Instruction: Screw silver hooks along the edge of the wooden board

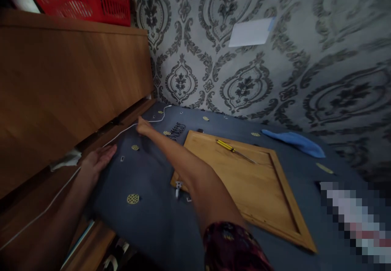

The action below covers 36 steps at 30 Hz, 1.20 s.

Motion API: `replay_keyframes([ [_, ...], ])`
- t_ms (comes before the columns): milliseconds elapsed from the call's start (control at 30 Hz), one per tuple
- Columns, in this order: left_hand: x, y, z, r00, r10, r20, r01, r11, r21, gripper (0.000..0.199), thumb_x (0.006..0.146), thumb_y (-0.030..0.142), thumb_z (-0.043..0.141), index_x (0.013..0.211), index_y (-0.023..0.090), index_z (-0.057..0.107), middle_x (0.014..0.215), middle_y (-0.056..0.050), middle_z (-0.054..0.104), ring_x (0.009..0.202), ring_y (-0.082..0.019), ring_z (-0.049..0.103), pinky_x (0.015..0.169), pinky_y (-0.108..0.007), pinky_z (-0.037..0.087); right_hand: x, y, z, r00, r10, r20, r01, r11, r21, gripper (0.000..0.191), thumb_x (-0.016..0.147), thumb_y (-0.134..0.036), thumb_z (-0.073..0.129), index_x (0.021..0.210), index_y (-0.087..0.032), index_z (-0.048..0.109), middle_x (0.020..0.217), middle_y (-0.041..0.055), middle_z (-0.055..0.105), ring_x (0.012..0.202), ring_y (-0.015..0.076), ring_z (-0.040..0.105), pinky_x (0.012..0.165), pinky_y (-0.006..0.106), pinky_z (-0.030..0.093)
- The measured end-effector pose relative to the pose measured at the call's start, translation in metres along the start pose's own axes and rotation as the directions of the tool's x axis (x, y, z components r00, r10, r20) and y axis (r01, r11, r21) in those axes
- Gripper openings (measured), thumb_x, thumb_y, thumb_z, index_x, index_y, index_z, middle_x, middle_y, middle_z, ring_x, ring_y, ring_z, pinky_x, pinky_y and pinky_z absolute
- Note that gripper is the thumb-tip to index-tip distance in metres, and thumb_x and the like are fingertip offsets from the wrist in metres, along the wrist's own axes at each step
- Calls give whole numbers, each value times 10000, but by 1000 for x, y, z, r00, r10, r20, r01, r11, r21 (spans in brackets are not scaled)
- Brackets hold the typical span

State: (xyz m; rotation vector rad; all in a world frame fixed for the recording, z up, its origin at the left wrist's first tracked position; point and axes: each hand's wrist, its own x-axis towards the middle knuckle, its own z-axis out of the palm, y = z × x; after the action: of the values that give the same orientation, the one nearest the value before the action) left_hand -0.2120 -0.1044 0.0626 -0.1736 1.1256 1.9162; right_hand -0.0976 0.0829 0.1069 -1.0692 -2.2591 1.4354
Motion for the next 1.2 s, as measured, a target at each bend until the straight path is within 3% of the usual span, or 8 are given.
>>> replay_keyframes([
  [133, 3, -9, 12, 996, -29, 83, 5, 962, 272, 372, 997, 385, 637, 1284, 150, 613, 1259, -112, 651, 1068, -230, 675, 898, -432, 608, -47, 15, -21, 1000, -17, 15, 16, 999, 44, 385, 1000, -383, 659, 1326, -183, 610, 1321, 105, 636, 1107, 246, 669, 924, 464, 591],
  [267, 1, -22, 25, 976, 17, 216, -127, 851, 510, 371, 994, 379, 641, 1287, 153, 613, 1273, -112, 647, 1088, -236, 670, 917, -444, 602, -116, 42, -53, 996, -89, -21, 91, 991, 96, 359, 1004, -388, 654, 1292, -175, 625, 1264, 95, 659, 1048, 227, 684, 882, 434, 604],
  [433, 11, -41, 64, 908, 3, 419, -338, 597, 728, 367, 989, 364, 652, 1290, 156, 617, 1293, -114, 643, 1114, -244, 666, 940, -461, 596, -233, 97, -85, 953, -206, -223, 239, 962, 131, 276, 1038, -369, 558, 1196, -174, 673, 883, 31, 720, 697, 127, 675, 653, 258, 553],
  [600, 27, -64, 107, 826, 82, 557, -544, 371, 752, 399, 990, 378, 647, 1321, 162, 599, 1326, -119, 624, 1144, -258, 653, 957, -476, 588, -323, 145, -87, 872, -205, -444, 261, 963, 69, 356, 996, -459, 539, 1149, -179, 698, 810, 40, 720, 617, 142, 661, 597, 269, 537],
  [800, 8, -115, 113, 629, -193, 753, -735, 166, 657, 313, 990, 377, 648, 1196, 141, 645, 1158, -87, 677, 989, -205, 679, 860, -402, 603, -342, 167, -54, 838, -238, -491, 236, 969, -68, 288, 991, -340, 522, 1132, -198, 729, 807, 41, 743, 662, 172, 704, 622, 289, 565],
  [967, -15, -125, 102, 466, -324, 823, -853, 82, 516, 155, 865, 286, 704, 914, 140, 688, 784, -1, 634, 752, -148, 555, 709, -267, 465, -334, 174, -32, 788, -326, -522, 247, 944, -217, 252, 988, -270, 535, 1093, -217, 758, 1030, 82, 795, 916, 218, 758, 841, 360, 593],
  [1100, -28, -122, 98, 384, -447, 808, -887, 64, 457, 228, 819, 373, 687, 872, 153, 665, 721, 14, 596, 675, -138, 500, 651, -251, 401, -335, 179, -28, 753, -398, -524, 258, 911, -320, 251, 1012, -245, 524, 1112, -213, 752, 1052, 88, 798, 978, 218, 760, 896, 363, 593],
  [1200, -34, -123, 99, 355, -492, 795, -906, 28, 422, 202, 793, 358, 698, 846, 168, 654, 740, 8, 595, 689, -145, 494, 668, -260, 386, -336, 180, -28, 743, -440, -504, 260, 884, -388, 257, 1034, -234, 504, 1138, -210, 738, 1037, 85, 795, 954, 209, 759, 872, 356, 600],
])
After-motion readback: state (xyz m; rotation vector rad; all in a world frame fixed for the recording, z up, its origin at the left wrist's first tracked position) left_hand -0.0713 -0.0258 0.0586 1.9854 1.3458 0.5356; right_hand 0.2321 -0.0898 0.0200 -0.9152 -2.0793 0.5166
